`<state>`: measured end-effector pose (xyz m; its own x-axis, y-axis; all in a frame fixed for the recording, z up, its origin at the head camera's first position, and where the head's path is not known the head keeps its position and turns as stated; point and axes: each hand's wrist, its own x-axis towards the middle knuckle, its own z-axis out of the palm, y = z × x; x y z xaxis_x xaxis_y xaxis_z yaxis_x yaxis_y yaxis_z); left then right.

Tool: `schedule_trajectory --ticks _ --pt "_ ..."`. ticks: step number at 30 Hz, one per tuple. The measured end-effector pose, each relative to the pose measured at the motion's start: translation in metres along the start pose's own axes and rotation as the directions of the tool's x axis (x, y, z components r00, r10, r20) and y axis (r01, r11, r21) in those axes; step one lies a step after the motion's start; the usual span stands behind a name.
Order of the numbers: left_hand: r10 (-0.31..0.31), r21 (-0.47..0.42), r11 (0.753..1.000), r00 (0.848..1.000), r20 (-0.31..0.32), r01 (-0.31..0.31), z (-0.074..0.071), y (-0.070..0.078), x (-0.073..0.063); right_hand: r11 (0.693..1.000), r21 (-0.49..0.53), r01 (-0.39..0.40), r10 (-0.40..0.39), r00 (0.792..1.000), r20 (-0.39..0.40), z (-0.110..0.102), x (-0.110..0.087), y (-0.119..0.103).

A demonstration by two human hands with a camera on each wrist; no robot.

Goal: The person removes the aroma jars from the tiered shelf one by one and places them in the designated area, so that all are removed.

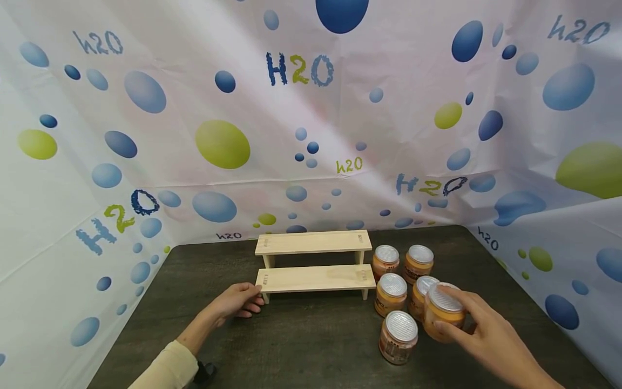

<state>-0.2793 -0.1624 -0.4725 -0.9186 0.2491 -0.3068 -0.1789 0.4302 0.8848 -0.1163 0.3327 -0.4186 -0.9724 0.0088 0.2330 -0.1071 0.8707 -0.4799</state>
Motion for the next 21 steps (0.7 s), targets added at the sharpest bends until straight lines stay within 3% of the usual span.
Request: schedule_trajectory --ticks 5,12,21 --pt "0.0 -0.003 1.0 1.0 0.001 0.0 -0.001 0.0 0.001 1.0 -0.015 -0.005 0.005 0.999 0.036 0.01 -0.006 0.008" --pt "0.002 -0.008 1.0 1.0 0.007 -0.002 -0.001 0.0 0.0 0.997 -0.038 -0.074 0.079 0.987 0.14 0.024 -0.005 0.016" --pt "0.004 -0.012 1.0 1.0 0.013 -0.004 -0.001 0.0 -0.001 0.995 -0.021 -0.092 0.095 0.98 0.176 0.038 -0.007 0.024"
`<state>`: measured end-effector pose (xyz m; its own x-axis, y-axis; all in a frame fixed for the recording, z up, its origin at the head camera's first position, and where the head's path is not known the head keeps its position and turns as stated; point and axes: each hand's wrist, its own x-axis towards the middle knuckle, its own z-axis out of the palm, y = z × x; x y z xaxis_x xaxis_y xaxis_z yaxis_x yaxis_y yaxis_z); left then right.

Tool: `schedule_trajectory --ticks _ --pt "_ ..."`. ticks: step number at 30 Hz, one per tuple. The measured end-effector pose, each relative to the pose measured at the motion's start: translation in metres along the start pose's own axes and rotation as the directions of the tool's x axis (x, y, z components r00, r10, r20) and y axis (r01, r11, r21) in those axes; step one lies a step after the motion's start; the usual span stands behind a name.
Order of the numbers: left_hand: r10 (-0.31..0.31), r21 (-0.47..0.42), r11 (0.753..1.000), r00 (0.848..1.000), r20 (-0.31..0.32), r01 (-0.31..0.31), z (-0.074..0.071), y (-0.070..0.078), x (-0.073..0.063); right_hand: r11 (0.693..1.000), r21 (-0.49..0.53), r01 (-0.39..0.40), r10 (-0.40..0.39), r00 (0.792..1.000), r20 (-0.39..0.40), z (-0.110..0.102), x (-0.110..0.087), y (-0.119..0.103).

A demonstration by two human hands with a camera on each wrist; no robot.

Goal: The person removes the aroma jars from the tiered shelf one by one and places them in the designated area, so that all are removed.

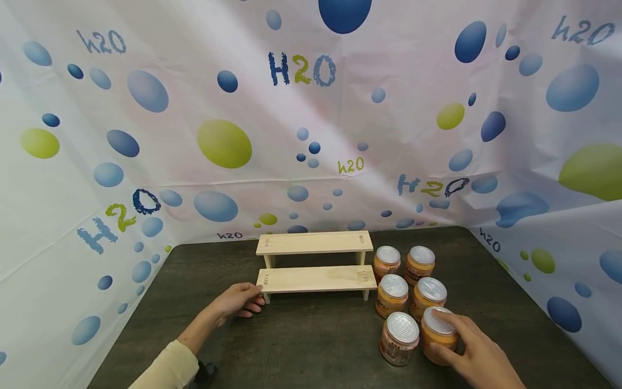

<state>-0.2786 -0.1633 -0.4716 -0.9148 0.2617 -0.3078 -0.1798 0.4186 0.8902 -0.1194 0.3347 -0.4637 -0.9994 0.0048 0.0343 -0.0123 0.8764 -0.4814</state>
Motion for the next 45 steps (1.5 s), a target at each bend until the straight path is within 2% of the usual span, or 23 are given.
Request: schedule_trajectory --ticks 8,20,24,35,45 --pt "-0.007 0.002 1.0 1.0 0.001 0.007 0.001 0.0 0.001 1.0 0.0 -0.02 0.02 1.0 0.001 0.007 -0.001 0.003" --pt "-0.014 0.01 1.0 1.0 -0.011 0.014 0.002 0.002 0.0 1.0 -0.01 0.016 -0.017 0.996 -0.089 0.016 -0.004 0.004" --pt "-0.019 0.012 1.0 1.0 -0.012 0.019 0.002 0.002 0.001 1.0 -0.021 0.004 -0.006 0.994 -0.112 0.019 -0.004 0.004" --pt "-0.012 0.012 1.0 1.0 -0.007 0.012 0.002 0.002 0.0 0.997 -0.033 -0.066 0.064 0.996 -0.06 0.015 -0.002 0.002" --pt "-0.023 0.016 1.0 1.0 -0.014 0.023 0.001 0.003 0.0 0.995 -0.095 0.022 -0.036 0.988 -0.149 0.018 -0.003 0.0"
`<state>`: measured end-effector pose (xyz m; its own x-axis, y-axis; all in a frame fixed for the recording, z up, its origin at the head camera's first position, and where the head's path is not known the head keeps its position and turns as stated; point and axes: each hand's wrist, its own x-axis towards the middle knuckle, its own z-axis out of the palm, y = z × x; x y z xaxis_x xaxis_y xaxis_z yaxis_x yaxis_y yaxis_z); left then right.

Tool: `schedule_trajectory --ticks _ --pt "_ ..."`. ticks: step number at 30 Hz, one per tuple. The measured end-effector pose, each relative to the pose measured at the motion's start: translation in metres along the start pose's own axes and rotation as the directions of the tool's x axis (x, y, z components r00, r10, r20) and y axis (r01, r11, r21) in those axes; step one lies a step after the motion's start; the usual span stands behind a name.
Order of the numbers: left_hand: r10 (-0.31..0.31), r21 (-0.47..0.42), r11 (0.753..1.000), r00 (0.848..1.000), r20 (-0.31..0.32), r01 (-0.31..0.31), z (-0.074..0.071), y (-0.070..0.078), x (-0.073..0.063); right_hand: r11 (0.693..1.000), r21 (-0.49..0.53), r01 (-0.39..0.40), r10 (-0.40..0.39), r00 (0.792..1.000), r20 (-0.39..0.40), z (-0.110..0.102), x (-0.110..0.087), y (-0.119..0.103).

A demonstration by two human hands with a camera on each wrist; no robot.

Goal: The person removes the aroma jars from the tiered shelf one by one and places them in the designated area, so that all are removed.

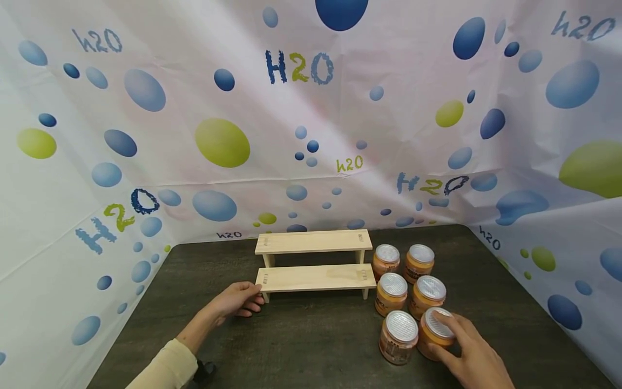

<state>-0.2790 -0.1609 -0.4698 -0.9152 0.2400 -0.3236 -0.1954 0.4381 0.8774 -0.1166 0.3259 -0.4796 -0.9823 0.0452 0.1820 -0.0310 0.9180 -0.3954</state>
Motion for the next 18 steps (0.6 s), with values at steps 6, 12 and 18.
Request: schedule_trajectory --ticks 6,12,18 --pt "-0.01 0.029 1.0 0.999 -0.045 0.011 0.001 -0.003 0.0 0.998 -0.033 0.059 -0.059 0.998 -0.022 0.0 0.0 -0.001" --pt "0.024 0.136 0.991 0.991 -0.129 -0.006 -0.002 0.003 -0.006 0.992 -0.031 0.12 -0.122 0.991 -0.06 -0.012 0.002 -0.004" --pt "0.191 0.377 0.919 0.965 -0.177 -0.113 -0.022 0.029 -0.032 0.981 -0.025 0.191 -0.193 0.974 -0.115 -0.036 0.012 -0.01"
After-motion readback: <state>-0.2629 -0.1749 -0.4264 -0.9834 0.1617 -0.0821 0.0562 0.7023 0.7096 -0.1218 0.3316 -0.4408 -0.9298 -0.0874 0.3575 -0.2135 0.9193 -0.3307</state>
